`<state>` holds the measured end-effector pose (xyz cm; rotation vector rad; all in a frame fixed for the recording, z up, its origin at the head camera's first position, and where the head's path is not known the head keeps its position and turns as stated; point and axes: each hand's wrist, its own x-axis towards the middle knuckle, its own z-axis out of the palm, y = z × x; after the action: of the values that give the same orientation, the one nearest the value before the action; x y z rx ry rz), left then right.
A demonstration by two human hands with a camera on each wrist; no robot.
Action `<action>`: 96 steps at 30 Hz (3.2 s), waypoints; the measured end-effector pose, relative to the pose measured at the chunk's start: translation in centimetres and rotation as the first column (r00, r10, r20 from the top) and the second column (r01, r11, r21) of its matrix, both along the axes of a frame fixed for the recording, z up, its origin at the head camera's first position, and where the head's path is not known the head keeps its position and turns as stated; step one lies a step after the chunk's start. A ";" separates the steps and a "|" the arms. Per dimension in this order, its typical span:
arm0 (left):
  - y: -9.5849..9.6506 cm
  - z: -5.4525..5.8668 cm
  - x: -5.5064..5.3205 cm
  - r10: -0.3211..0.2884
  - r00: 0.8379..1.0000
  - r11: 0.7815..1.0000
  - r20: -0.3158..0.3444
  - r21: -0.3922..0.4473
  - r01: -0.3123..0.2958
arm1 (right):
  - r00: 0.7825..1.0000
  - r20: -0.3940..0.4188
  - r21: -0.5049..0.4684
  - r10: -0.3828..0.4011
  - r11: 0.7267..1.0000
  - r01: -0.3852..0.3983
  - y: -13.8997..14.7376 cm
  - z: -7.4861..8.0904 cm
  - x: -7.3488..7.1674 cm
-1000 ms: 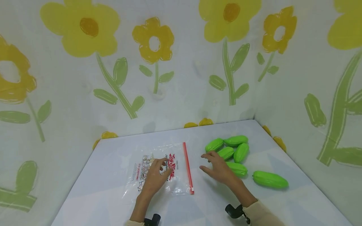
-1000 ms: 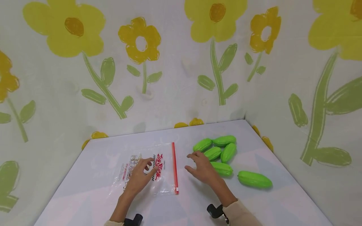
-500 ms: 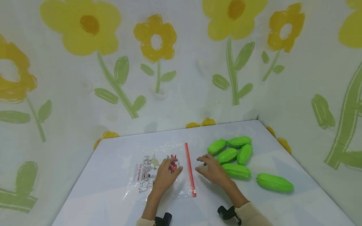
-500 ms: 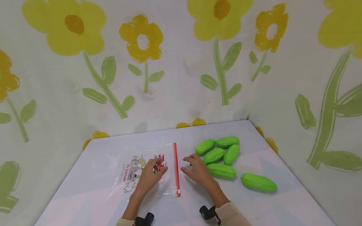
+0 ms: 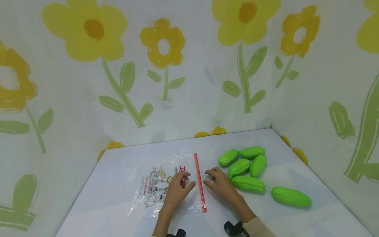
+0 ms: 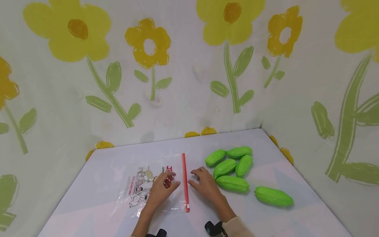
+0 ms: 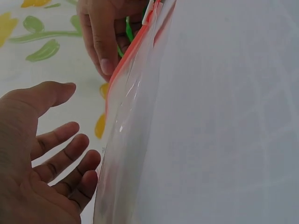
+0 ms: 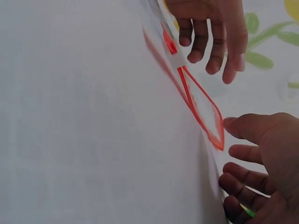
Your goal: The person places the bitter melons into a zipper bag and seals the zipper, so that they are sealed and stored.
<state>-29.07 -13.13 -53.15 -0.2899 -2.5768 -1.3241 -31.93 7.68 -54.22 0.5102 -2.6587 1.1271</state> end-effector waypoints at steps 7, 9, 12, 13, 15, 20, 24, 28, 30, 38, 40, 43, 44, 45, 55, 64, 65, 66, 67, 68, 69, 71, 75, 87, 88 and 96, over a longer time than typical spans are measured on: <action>0.3 -0.4 -0.2 -0.006 1.000 1.000 0.025 0.009 0.006 | 0.999 -0.042 -0.024 -0.007 1.000 0.006 -0.8 -1.0 -0.8; 0.3 -0.3 -0.3 -0.006 1.000 1.000 0.029 0.012 0.005 | 0.999 -0.042 -0.021 -0.027 0.999 0.027 -1.1 -1.2 -1.1; 0.4 -0.3 -0.4 -0.004 0.999 1.000 0.033 0.014 0.003 | 0.998 -0.037 -0.013 -0.059 0.998 0.059 -1.5 -1.5 -1.4; 0.5 -0.3 -0.4 -0.002 0.999 1.000 0.033 0.010 0.002 | 0.997 -0.030 -0.011 -0.069 0.998 0.069 -1.5 -1.5 -1.4; 0.5 -0.4 -0.5 0.004 1.000 1.000 0.030 -0.001 -0.004 | 0.996 -0.028 -0.001 -0.080 0.997 0.080 -1.6 -1.7 -1.6; 1.1 -0.2 -0.9 0.005 1.000 1.000 0.026 -0.024 -0.005 | 0.995 -0.043 0.015 -0.085 0.996 0.086 -1.5 -1.7 -1.9; 1.6 0.1 -1.1 -0.002 0.999 0.999 0.046 -0.034 0.004 | 0.994 -0.052 0.032 -0.091 0.995 0.093 -1.4 -1.7 -1.8; 2.3 0.0 -1.6 0.015 0.999 0.996 0.040 -0.083 -0.011 | 0.993 -0.053 0.047 -0.108 0.993 0.111 -1.4 -1.7 -1.6; 2.6 -0.2 -1.8 0.033 0.999 0.993 0.028 -0.111 -0.030 | 0.991 -0.054 0.049 -0.120 0.991 0.123 -1.5 -1.7 -1.5; 3.6 -0.2 -2.2 0.126 0.992 0.975 -0.004 -0.181 -0.125 | 0.990 -0.076 0.039 -0.116 0.992 0.119 -2.0 -1.9 -1.3; 3.6 -0.1 -2.3 0.145 0.989 0.967 -0.003 -0.210 -0.143 | 0.991 -0.061 0.035 -0.119 0.992 0.121 -2.2 -1.9 -1.3; 3.6 0.1 -2.4 0.140 0.990 0.961 -0.017 -0.239 -0.139 | 0.991 -0.050 0.043 -0.124 0.991 0.126 -2.5 -1.9 -1.3; 3.6 0.2 -2.4 0.135 0.991 0.962 -0.012 -0.238 -0.134 | 0.991 -0.049 0.049 -0.128 0.990 0.130 -2.5 -1.9 -1.3; 3.5 0.3 -2.5 0.133 0.991 0.965 -0.002 -0.228 -0.130 | 0.990 -0.040 0.052 -0.134 0.989 0.136 -2.6 -1.9 -1.3; 3.7 0.3 -3.0 0.124 0.992 0.975 0.019 -0.186 -0.118 | 0.988 -0.044 0.090 -0.150 0.984 0.153 -2.3 -1.8 -1.5; 3.1 0.0 -2.4 0.188 0.982 0.982 0.022 -0.014 -0.188 | 0.989 -0.025 0.101 -0.143 0.984 0.144 -2.6 -2.0 -1.3; 2.9 -0.1 -2.3 0.192 0.981 0.981 0.018 0.010 -0.192 | 0.990 -0.024 0.097 -0.136 0.986 0.138 -2.6 -1.9 -1.3; 2.6 -0.1 -2.2 0.198 0.980 0.980 0.017 0.033 -0.198 | 0.991 -0.023 0.095 -0.131 0.987 0.133 -2.6 -1.9 -1.3; 2.4 0.0 -2.1 0.203 0.979 0.978 0.014 0.051 -0.203 | 0.992 -0.026 0.091 -0.126 0.988 0.128 -2.5 -1.9 -1.3; 2.2 0.0 -2.1 0.207 0.978 0.977 0.005 0.061 -0.207 | 0.992 -0.030 0.087 -0.124 0.988 0.127 -2.5 -1.8 -1.4; 1.9 0.1 -2.0 0.211 0.978 0.976 -0.004 0.065 -0.210 | 0.992 -0.035 0.085 -0.124 0.988 0.127 -2.4 -1.8 -1.4; 1.5 0.3 -1.9 0.212 0.977 0.975 -0.029 0.073 -0.209 | 0.991 -0.040 0.078 -0.125 0.989 0.128 -2.2 -1.8 -1.5; 0.8 0.9 -1.6 0.208 0.977 0.976 -0.048 0.082 -0.204 | 0.992 -0.029 0.075 -0.124 0.989 0.126 -2.1 -2.0 -1.6; -0.2 2.6 -0.8 0.183 0.983 0.977 -0.031 0.121 -0.178 | 0.993 -0.029 0.074 -0.118 0.990 0.120 -1.8 -2.2 -1.8; -0.3 2.7 -0.7 0.185 0.982 0.976 -0.026 0.124 -0.181 | 0.993 -0.024 0.076 -0.117 0.990 0.118 -1.9 -2.1 -1.8; -1.5 3.3 -0.6 0.234 0.970 0.953 -0.067 0.215 -0.215 | 0.993 -0.019 0.058 -0.114 0.992 0.115 -1.9 -1.7 -1.9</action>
<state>-29.70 -14.62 -49.89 -0.0184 -2.2928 -1.4407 -33.79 5.82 -55.94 0.3699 -2.6769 1.0103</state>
